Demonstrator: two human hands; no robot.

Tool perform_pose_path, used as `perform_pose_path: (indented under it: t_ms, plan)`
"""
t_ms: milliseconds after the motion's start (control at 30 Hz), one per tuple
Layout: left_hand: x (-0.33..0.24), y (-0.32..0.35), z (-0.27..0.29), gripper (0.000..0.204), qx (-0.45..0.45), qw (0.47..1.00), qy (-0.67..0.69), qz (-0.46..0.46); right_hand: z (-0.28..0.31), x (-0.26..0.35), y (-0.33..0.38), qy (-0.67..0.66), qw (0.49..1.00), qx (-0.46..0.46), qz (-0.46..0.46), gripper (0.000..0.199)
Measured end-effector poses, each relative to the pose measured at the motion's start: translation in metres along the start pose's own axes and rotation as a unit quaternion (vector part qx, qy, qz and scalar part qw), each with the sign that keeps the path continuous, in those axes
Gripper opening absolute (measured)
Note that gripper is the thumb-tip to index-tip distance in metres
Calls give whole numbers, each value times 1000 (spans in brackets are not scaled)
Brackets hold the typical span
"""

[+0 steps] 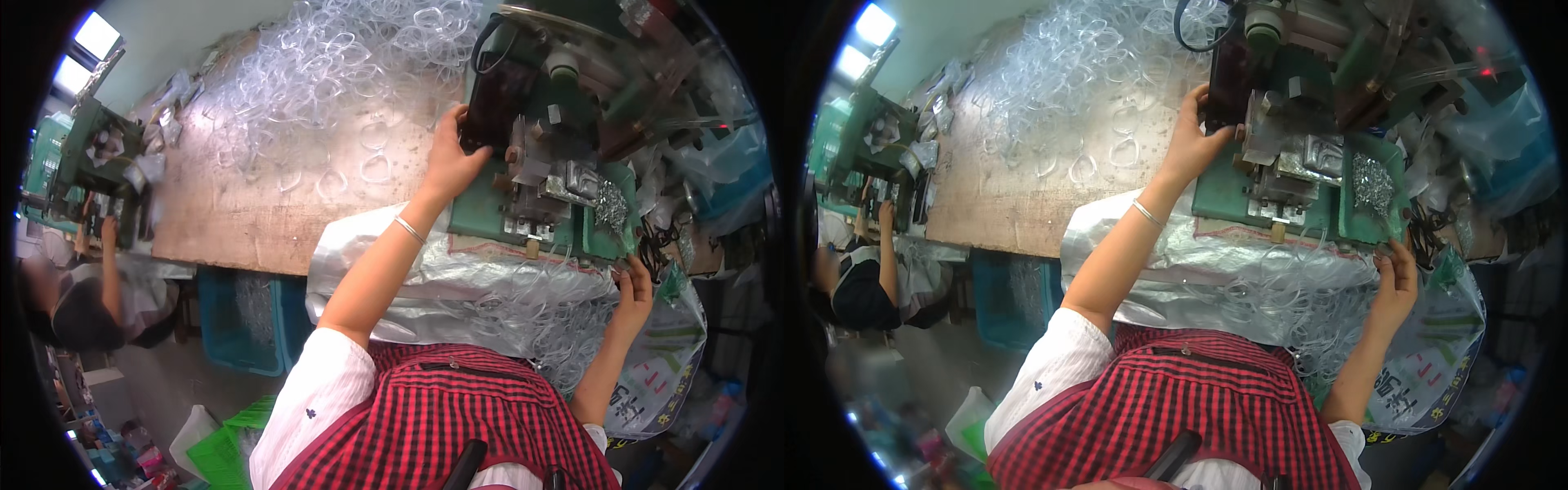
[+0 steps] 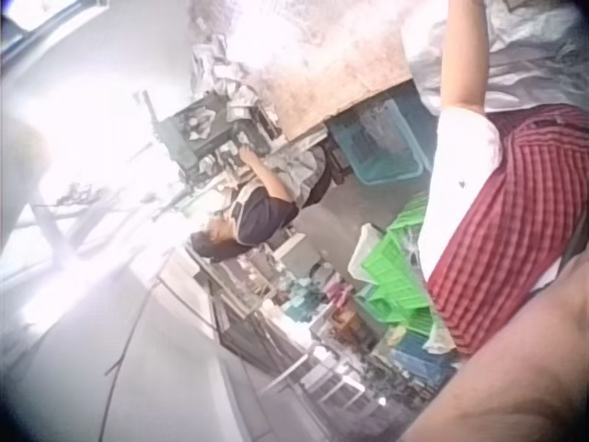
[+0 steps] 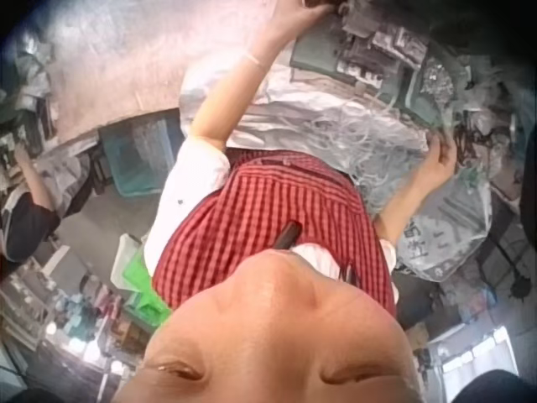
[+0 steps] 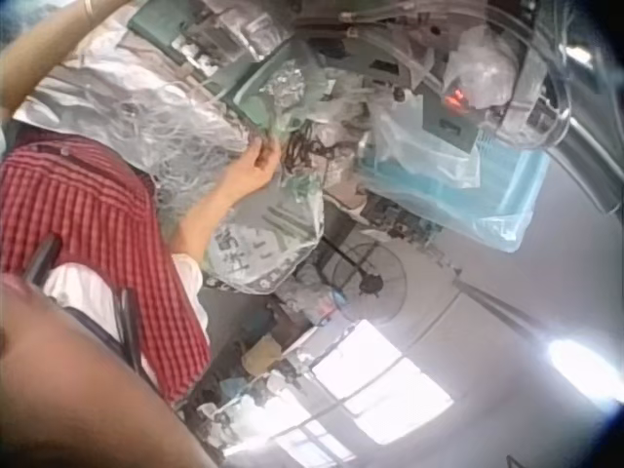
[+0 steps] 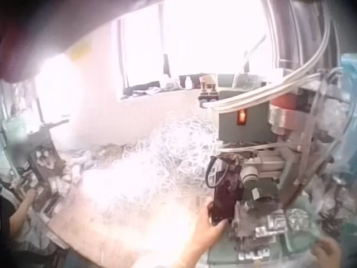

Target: The person repeatedly picks up clear plastic loops and small metal components, inserts them into a green machine, and removes the assembled units. The person places the finished items into a pile on the table.

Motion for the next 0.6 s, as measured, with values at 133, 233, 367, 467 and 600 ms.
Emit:
perform_pose_path:
  t_ms: [133,233,367,467,600]
  plan:
    - [-25,-3,-5,81,-39,985,-165,-21,-9,-7,-3,-36,999,-4,-10,30]
    - [-18,2,-10,87,-56,972,-223,-51,-5,-5,-2,-35,999,-23,-9,30]
    - [-37,7,57,71,-160,947,-245,-134,-5,2,-6,136,990,-39,24,27]
    - [-48,1,95,51,-40,831,-554,-6,-17,21,-19,281,948,-52,137,19]
    - [-17,11,111,39,20,743,-649,163,-36,35,-36,353,905,-78,223,12]
Point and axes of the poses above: each hand's wrist, its own y-axis away from the middle knuckle, its own z-axis out of the back of the hand, x = y × z, the point moved 4 cm from there along -y, towards the middle knuckle, and after that the axes turned 6 degrees about y, right-handed, at the moved point
